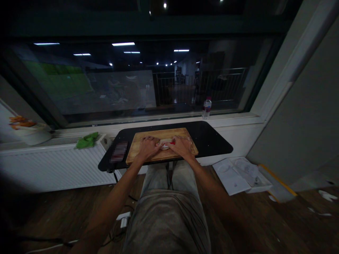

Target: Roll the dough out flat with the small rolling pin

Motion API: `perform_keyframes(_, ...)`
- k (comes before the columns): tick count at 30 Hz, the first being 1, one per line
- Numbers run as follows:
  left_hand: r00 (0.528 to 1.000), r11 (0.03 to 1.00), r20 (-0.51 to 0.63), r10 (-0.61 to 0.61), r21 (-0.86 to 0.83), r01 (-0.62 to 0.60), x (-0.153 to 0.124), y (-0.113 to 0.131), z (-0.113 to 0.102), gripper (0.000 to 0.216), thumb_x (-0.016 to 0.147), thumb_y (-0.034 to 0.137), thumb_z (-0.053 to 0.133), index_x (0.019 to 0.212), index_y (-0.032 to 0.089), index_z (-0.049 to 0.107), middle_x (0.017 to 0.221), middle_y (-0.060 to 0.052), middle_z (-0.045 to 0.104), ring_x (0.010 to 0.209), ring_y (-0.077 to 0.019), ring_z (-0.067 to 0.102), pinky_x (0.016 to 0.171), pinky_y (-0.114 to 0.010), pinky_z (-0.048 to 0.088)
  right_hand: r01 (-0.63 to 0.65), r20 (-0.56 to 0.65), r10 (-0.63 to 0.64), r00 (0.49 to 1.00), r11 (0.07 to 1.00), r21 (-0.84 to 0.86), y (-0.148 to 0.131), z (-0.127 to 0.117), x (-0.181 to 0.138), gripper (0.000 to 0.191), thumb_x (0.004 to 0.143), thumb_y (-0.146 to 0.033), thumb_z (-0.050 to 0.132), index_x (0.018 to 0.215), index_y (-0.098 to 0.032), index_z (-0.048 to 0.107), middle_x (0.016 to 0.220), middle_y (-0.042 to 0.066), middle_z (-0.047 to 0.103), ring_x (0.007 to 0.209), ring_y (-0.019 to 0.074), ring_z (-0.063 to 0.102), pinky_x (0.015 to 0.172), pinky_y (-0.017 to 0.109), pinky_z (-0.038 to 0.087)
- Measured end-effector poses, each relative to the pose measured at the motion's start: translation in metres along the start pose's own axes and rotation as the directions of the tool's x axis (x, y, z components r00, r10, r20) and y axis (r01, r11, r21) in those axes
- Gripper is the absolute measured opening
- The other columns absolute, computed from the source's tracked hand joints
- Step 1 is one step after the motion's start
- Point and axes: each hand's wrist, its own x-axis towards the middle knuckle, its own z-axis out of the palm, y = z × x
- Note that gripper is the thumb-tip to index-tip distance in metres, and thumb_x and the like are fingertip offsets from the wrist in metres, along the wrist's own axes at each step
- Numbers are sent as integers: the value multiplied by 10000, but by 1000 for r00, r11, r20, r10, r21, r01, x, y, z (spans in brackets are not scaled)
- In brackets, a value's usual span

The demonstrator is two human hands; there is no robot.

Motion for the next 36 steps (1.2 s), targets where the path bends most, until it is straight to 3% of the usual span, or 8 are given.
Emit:
perform_keyframes(7, 1000, 1000, 11, -21, 3, 21, 0, 2, -1, 656, 1144, 727, 421, 1278, 228, 825, 1373, -193, 791, 1355, -398, 652, 1182, -557, 398, -38, -29, 37, 999, 999, -21, 0, 6, 4, 512, 1044, -755, 654, 1073, -280, 841, 1111, 90, 873, 1148, 322, 777, 1090, 445, 494)
perform_keyframes(21, 1000, 1000, 1, -6, 26, 6, -2, 2, -3, 669, 1145, 738, 419, 1253, 225, 834, 1348, -186, 802, 1329, -382, 658, 1175, -529, 413, 20, -4, -21, 1000, 999, -39, 2, 6, 1, 440, 1103, -655, 621, 1144, -267, 824, 1231, 91, 857, 1228, 320, 745, 1154, 459, 451)
perform_keyframes(25, 1000, 1000, -17, -8, 26, 9, -1, 3, -2, 665, 1150, 718, 427, 1236, 210, 848, 1338, -189, 807, 1310, -380, 675, 1159, -519, 421, 51, 29, -49, 998, 997, -57, 4, 3, 1, 474, 1173, -598, 496, 1321, -265, 798, 1368, 111, 818, 1318, 331, 708, 1192, 477, 423)
perform_keyframes(29, 1000, 1000, -11, -17, 20, 18, 0, 2, 0, 659, 1154, 706, 430, 1245, 209, 853, 1340, -189, 811, 1305, -376, 685, 1152, -509, 427, 63, 64, -57, 996, 993, -96, 5, 0, 3, 552, 1187, -585, 464, 1573, -249, 673, 1526, 160, 731, 1431, 359, 642, 1237, 515, 395)
perform_keyframes(36, 999, 999, -8, -35, 9, 35, 10, -1, 3, 675, 1190, 621, 350, 1245, 186, 863, 1346, -196, 814, 1310, -375, 689, 1167, -522, 431, 102, 62, -93, 994, 983, -151, 9, 6, 21, 591, 1202, -595, 402, 1580, -235, 680, 1542, 161, 732, 1474, 357, 607, 1274, 528, 375)
